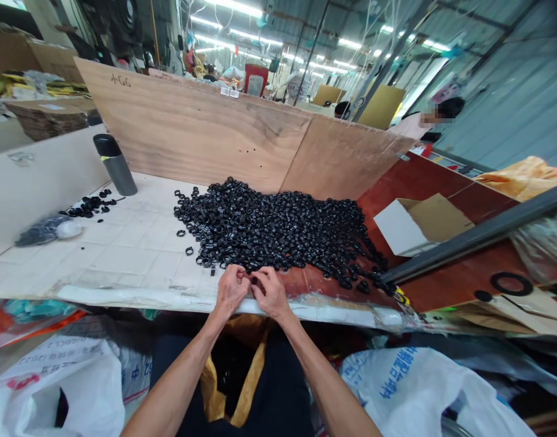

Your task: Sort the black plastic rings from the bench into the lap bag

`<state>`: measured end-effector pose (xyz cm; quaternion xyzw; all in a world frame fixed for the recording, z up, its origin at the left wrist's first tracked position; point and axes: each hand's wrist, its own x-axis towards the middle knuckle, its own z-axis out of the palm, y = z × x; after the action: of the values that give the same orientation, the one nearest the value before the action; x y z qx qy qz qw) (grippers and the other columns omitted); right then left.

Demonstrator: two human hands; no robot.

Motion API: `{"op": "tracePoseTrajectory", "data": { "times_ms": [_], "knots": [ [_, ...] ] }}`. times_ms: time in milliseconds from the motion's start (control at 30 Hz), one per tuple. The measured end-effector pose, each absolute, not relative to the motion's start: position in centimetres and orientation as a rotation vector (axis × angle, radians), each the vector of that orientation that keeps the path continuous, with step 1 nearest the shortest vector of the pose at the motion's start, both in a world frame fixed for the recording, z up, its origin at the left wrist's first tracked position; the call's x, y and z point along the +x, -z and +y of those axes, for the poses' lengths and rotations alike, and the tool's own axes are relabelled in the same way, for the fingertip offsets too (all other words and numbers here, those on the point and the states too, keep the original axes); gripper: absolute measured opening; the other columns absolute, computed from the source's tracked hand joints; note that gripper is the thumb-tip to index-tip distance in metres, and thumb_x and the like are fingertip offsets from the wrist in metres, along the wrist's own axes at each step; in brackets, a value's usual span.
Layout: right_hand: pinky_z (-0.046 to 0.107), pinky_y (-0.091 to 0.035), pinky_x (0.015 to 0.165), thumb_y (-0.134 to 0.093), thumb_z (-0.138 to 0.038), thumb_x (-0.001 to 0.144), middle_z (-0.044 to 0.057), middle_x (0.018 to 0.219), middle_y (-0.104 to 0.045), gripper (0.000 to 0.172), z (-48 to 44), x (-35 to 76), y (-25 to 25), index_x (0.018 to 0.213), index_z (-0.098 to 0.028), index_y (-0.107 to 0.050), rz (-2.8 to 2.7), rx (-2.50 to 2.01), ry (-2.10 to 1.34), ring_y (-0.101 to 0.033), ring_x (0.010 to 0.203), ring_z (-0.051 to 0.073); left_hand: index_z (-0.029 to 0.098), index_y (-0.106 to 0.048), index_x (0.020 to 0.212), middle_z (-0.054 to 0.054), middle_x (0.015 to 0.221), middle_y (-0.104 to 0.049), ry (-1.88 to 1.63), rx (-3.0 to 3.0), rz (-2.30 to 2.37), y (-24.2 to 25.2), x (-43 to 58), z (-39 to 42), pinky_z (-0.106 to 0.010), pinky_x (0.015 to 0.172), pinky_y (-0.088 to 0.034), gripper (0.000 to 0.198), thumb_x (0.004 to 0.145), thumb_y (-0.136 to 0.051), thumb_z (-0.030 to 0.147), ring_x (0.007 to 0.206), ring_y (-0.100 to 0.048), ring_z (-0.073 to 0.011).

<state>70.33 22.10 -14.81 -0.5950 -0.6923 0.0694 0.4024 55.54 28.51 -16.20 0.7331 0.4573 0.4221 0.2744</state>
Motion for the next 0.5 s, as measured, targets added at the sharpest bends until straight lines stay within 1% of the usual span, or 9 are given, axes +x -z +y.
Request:
{"op": "tracePoseTrajectory", "data": {
  "times_ms": [67, 133, 267, 367, 433, 500],
  "knots": [
    [0.037, -0.053, 0.091, -0.054, -0.017, 0.091, 0.01, 0.114, -0.061, 0.028, 22.2, 70.2, 14.8, 0.114, -0.024, -0.069, -1.871, -1.484, -0.197, -0.062, 0.099, 0.023, 0.02, -0.065, 0.094, -0.004, 0.087, -0.06, -1.189, 1.964, 1.278, 16.4, 55.5, 28.6, -0.031, 0.072, -0.053, 0.017, 0.081, -0.058, 0.011, 0.078, -0.061, -0.0189],
    [0.038, -0.051, 0.094, -0.05, -0.018, 0.095, 0.009, 0.106, -0.065, 0.025, 22.4, 70.2, 15.1, 0.108, -0.024, -0.071, -1.88, -1.486, -0.198, -0.061, 0.101, 0.024, 0.02, -0.066, 0.1, -0.005, 0.09, -0.059, -1.191, 2.017, 1.295, 16.6, 55.5, 28.7, -0.031, 0.072, -0.053, 0.021, 0.082, -0.059, 0.012, 0.078, -0.061, -0.0191],
    [0.037, -0.051, 0.093, -0.052, -0.021, 0.096, 0.009, 0.106, -0.067, 0.025, 22.5, 70.5, 15.6, 0.115, -0.022, -0.068, -1.776, -1.5, -0.198, -0.063, 0.1, 0.024, 0.022, -0.067, 0.106, -0.005, 0.091, -0.06, -1.124, 2.14, 1.31, 16.5, 55.8, 28.4, -0.03, 0.073, -0.052, 0.021, 0.086, -0.063, 0.02, 0.078, -0.061, -0.0188],
    [0.036, -0.051, 0.091, -0.05, -0.023, 0.098, 0.009, 0.104, -0.067, 0.024, 22.5, 70.7, 15.7, 0.112, -0.023, -0.07, -1.765, -1.515, -0.193, -0.064, 0.097, 0.023, 0.023, -0.067, 0.115, -0.005, 0.094, -0.061, -0.997, 2.254, 1.338, 15.9, 56.0, 28.0, -0.029, 0.069, -0.05, 0.025, 0.091, -0.059, 0.024, 0.075, -0.061, -0.0185],
    [0.036, -0.051, 0.091, -0.05, -0.025, 0.098, 0.009, 0.104, -0.066, 0.026, 22.6, 70.7, 15.6, 0.115, -0.022, -0.069, -1.748, -1.537, -0.192, -0.064, 0.097, 0.024, 0.024, -0.068, 0.114, -0.006, 0.094, -0.061, -0.906, 2.294, 1.357, 15.5, 56.0, 27.8, -0.029, 0.067, -0.049, 0.023, 0.094, -0.056, 0.025, 0.074, -0.061, -0.019],
    [0.036, -0.051, 0.09, -0.05, -0.027, 0.098, 0.009, 0.105, -0.066, 0.029, 22.7, 70.8, 15.4, 0.121, -0.022, -0.067, -1.711, -1.556, -0.199, -0.064, 0.097, 0.024, 0.024, -0.07, 0.106, -0.005, 0.092, -0.06, -0.84, 2.316, 1.333, 15.1, 56.0, 27.7, -0.029, 0.067, -0.048, 0.02, 0.095, -0.054, 0.025, 0.075, -0.061, -0.0192]
  ]
}}
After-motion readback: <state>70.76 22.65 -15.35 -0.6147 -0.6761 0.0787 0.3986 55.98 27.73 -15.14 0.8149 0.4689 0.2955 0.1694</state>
